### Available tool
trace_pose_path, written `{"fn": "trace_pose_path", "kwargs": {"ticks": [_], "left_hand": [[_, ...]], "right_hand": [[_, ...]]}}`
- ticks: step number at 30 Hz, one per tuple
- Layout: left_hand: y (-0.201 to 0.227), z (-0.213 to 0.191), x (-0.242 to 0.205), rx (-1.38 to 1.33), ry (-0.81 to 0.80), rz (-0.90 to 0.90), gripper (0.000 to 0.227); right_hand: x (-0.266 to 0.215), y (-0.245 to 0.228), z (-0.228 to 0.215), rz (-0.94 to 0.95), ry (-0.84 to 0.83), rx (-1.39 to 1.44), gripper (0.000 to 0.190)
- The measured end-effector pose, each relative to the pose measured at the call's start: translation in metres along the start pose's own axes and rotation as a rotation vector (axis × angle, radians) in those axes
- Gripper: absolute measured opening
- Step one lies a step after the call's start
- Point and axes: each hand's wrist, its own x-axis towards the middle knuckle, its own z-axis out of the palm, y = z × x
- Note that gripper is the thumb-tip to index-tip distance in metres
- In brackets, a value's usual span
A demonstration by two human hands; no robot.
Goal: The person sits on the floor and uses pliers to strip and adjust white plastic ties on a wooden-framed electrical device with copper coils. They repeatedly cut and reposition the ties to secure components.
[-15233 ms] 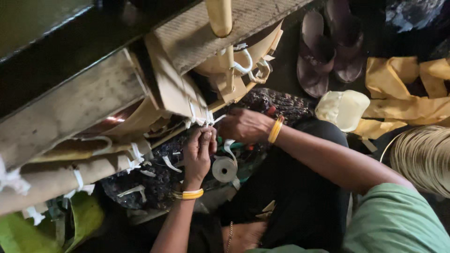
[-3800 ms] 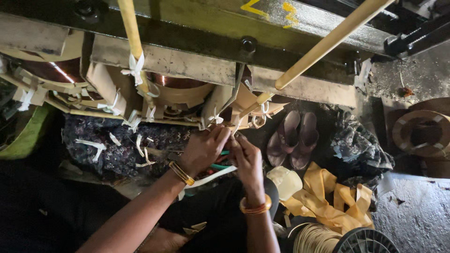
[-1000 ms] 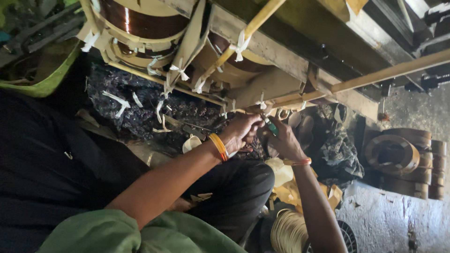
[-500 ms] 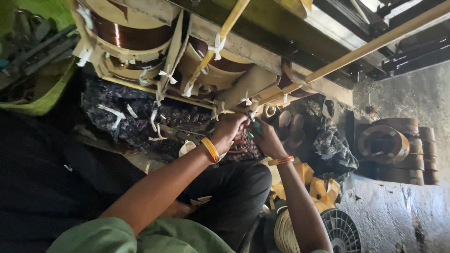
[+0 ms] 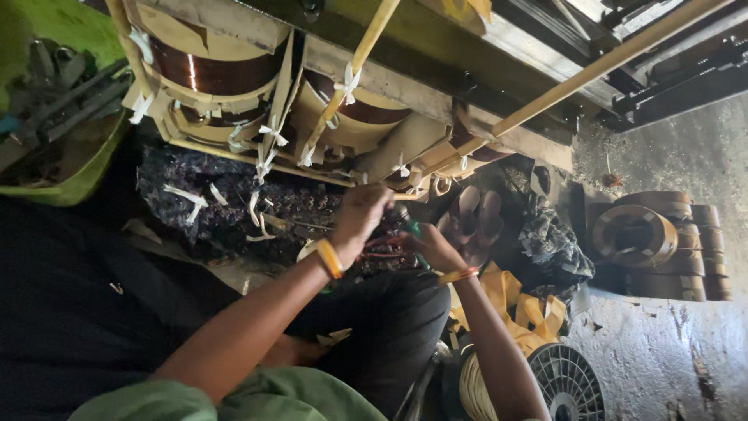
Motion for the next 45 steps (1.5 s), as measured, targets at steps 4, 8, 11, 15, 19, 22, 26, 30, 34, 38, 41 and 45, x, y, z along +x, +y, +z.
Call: {"fn": "trace_pose_path", "kwargs": {"ticks": [4,8,11,15,19,22,26,30,34,38,41,45], "left_hand": [[0.049,-0.012,-0.028,-0.192,-0.098,-0.288,0.024],[0.109,0.013,-0.04,-0.171,-0.372,-0.121,0.016],[0.155,0.027,-0.041,0.226,-0.349,-0.084,0.019],[0.211,0.014,-0.031,0.674,-0.338,0.166,0.019],[0.247,0.015,-0.013,1.648,-0.392,0.368,0.029],[0.241,0.062,0.009,1.592,-0.318,0.443,0.024],[0.217,0.124,0.072,1.444,-0.226,0.883,0.041],[0.2,0.132,0.11,1.443,-0.333,0.847,0.022],[0.208,0.133,0.098,1.568,-0.331,0.852,0.012],[0.229,0.128,0.051,1.512,-0.198,1.028,0.008],[0.209,0.113,0.013,1.669,-0.426,0.492,0.011],[0.156,0.092,0.012,1.429,-0.485,0.744,0.006]], "right_hand": [[-0.014,-0.04,0.018,-0.46,0.231,-0.43,0.056],[-0.048,-0.105,0.065,-0.436,0.304,0.414,0.045],[-0.082,-0.139,0.074,-0.27,0.499,0.466,0.027],[-0.128,-0.162,0.046,-0.407,0.668,0.979,0.014],[-0.136,-0.2,-0.021,-0.427,1.349,0.152,0.012],[-0.101,-0.235,-0.067,-0.371,1.559,-0.246,0.013],[-0.054,-0.247,-0.103,-0.539,1.144,-0.344,0.021],[-0.049,-0.238,-0.12,-0.655,0.907,-0.378,0.02],[-0.061,-0.235,-0.119,-0.576,0.828,-0.067,0.021],[-0.087,-0.233,-0.105,-0.383,0.861,-0.089,0.021],[-0.099,-0.219,-0.087,-0.334,0.782,-0.028,0.029],[-0.084,-0.205,-0.061,-0.335,0.673,0.24,0.026]]}}
